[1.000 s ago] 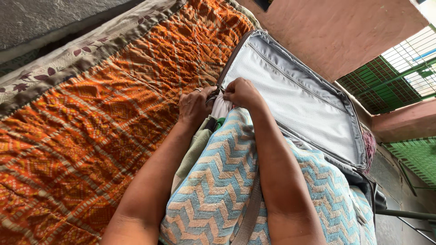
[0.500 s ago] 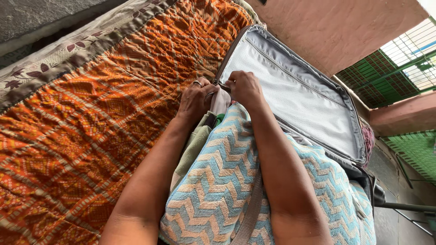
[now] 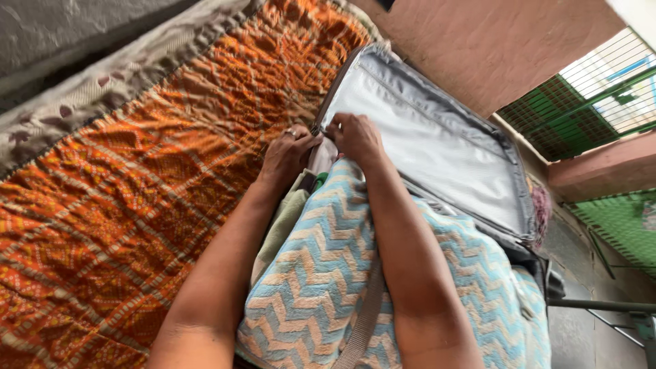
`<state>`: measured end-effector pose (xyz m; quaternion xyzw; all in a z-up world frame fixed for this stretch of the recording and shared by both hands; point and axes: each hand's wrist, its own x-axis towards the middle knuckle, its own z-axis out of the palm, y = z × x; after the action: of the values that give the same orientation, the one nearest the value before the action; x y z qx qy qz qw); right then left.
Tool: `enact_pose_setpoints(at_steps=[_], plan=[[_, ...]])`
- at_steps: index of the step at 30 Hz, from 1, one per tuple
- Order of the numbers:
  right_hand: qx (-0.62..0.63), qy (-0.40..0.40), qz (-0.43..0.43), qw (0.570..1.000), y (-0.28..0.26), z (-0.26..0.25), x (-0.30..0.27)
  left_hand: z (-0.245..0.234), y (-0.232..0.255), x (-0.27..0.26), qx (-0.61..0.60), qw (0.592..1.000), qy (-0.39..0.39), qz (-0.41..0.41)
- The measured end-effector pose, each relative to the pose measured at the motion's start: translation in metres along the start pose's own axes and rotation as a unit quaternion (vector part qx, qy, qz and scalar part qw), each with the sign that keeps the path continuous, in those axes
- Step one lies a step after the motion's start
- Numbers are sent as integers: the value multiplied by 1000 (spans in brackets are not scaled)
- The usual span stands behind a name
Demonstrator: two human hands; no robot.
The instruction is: The person closes the lid of a suitcase, zips the main compartment by hand, and fastens the interior buckle straps over folded laundry.
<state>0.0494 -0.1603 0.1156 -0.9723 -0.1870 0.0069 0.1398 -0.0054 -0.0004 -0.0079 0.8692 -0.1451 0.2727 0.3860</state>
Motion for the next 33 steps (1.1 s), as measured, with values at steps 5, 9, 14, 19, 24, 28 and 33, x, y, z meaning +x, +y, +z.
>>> enact_pose_setpoints(at_steps=[5, 9, 14, 19, 24, 28, 33], plan=[[62, -6, -17, 998, -16, -59, -60, -2, 6, -5, 20, 995, -72, -69], [61, 97, -73, 991, -5, -121, -161, -21, 9, -11, -58, 986, -123, -91], [60, 106, 4, 993, 23, -147, -270, -75, 25, -32, -88, 940, -256, -208], [363, 40, 88, 927, 49, -122, -239, -139, 131, -59, -52, 979, -29, -195], [397, -28, 271, 877, 37, -94, -167, -118, 251, -93, -219, 967, -93, -94], [373, -47, 327, 867, 37, -90, -147, -75, 258, -82, -192, 967, -104, -134], [366, -67, 325, 869, 48, -75, -136, -14, 238, -46, -107, 952, -135, -254]])
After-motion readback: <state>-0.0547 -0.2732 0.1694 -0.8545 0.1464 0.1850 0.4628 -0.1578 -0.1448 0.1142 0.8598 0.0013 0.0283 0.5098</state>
